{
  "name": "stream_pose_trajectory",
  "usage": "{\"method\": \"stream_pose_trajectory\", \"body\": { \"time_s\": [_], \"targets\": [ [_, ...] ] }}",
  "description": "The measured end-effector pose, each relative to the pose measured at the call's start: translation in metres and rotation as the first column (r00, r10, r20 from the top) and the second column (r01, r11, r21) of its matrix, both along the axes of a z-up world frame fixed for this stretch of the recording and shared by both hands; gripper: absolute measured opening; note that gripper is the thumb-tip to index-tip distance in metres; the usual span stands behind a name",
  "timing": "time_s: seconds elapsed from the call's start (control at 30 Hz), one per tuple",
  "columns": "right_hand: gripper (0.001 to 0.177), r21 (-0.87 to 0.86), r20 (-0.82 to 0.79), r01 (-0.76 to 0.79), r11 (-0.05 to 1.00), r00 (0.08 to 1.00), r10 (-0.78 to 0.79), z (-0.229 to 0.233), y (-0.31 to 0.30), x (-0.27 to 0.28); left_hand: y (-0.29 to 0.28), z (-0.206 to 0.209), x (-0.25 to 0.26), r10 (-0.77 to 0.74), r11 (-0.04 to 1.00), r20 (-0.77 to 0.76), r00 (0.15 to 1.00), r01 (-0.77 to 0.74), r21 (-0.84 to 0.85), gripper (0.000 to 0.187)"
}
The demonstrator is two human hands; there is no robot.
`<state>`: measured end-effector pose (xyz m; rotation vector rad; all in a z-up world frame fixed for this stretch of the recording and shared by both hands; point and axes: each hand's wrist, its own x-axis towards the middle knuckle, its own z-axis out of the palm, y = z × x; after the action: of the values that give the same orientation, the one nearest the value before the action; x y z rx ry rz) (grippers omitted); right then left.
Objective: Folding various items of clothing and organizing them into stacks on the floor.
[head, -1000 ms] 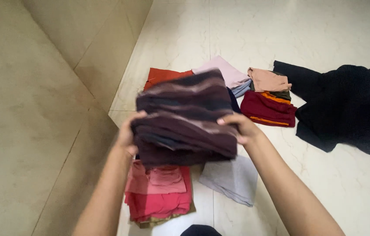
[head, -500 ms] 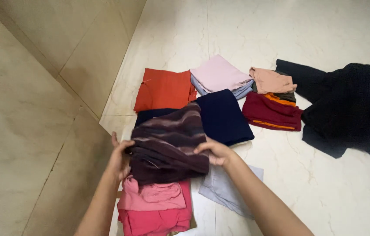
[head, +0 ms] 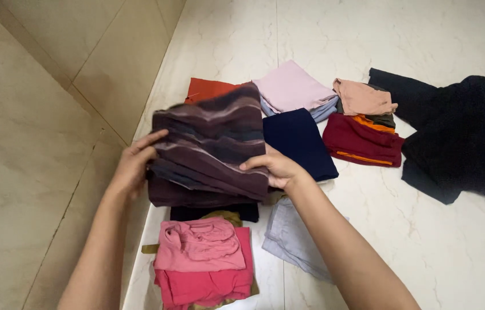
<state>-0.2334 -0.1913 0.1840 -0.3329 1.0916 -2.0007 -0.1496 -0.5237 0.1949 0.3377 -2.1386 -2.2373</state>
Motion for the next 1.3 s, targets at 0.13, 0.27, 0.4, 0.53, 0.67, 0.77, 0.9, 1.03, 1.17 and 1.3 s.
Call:
{"method": "stream_pose_trajectory", "body": {
  "time_s": [0.13, 0.27, 0.4, 0.53, 0.67, 0.77, 0.9, 1.03, 1.17, 1.3],
  "targets": [
    [0.082, 0.028, 0.022, 0.083, 0.996, 0.996, -0.084, -0.023, -0.011, 0.003, -0.033, -0.067, -0.022, 0.022, 0.980, -0.159, 0.987, -0.053, -0.192, 0.063],
    [0.082, 0.306, 0.132, 0.126, 0.944, 0.976, -0.173, -0.108, -0.007, 0.021, -0.018, -0.152, -0.001, 0.160, 0.938, 0.328, 0.931, -0.040, -0.344, 0.075],
    [0.077, 0.479, 0.039, 0.196, 0.856, 0.969, -0.244, -0.130, -0.005, 0.030, 0.015, -0.157, 0.006, 0.161, 0.696, 0.252, 0.954, 0.071, -0.715, 0.089],
    [0.062, 0.716, -0.669, 0.576, 0.394, 0.728, 0.152, -0.160, -0.006, 0.008, 0.096, -0.063, 0.016, 0.196, 0.218, 0.019, 0.980, -0.025, -0.976, 0.087],
    [0.045, 0.752, -0.610, 0.659, -0.014, 0.704, 0.364, -0.045, -0.023, 0.007, 0.130, -0.073, -0.020, 0.010, 0.312, 0.023, 1.000, 0.019, -0.950, 0.088],
    [0.022, 0.420, -0.891, 0.855, 0.304, 0.453, -0.045, -0.081, -0.028, -0.064, 0.144, -0.059, -0.034, -0.057, 0.357, 0.203, 0.978, 0.210, -0.910, 0.102],
    [0.022, 0.302, -0.794, 0.893, 0.334, 0.429, -0.431, -0.138, -0.042, -0.188, 0.149, -0.084, -0.045, -0.070, 0.324, 0.403, 0.913, 0.403, -0.856, 0.118],
    [0.036, 0.563, -0.473, 0.698, 0.442, 0.711, -0.520, -0.187, -0.057, -0.272, 0.154, -0.088, -0.040, -0.051, 0.319, 0.435, 0.899, 0.427, -0.846, 0.120],
    [0.056, 0.648, -0.332, 0.533, 0.544, 0.840, -0.428, -0.196, -0.082, -0.299, 0.154, -0.082, -0.042, -0.053, 0.293, 0.421, 0.905, 0.417, -0.860, 0.118],
    [0.061, 0.657, -0.047, 0.259, 0.709, 0.952, -0.303, -0.204, -0.108, -0.309, 0.153, -0.077, -0.042, -0.066, 0.293, 0.473, 0.879, 0.470, -0.833, 0.116]
  ]
}}
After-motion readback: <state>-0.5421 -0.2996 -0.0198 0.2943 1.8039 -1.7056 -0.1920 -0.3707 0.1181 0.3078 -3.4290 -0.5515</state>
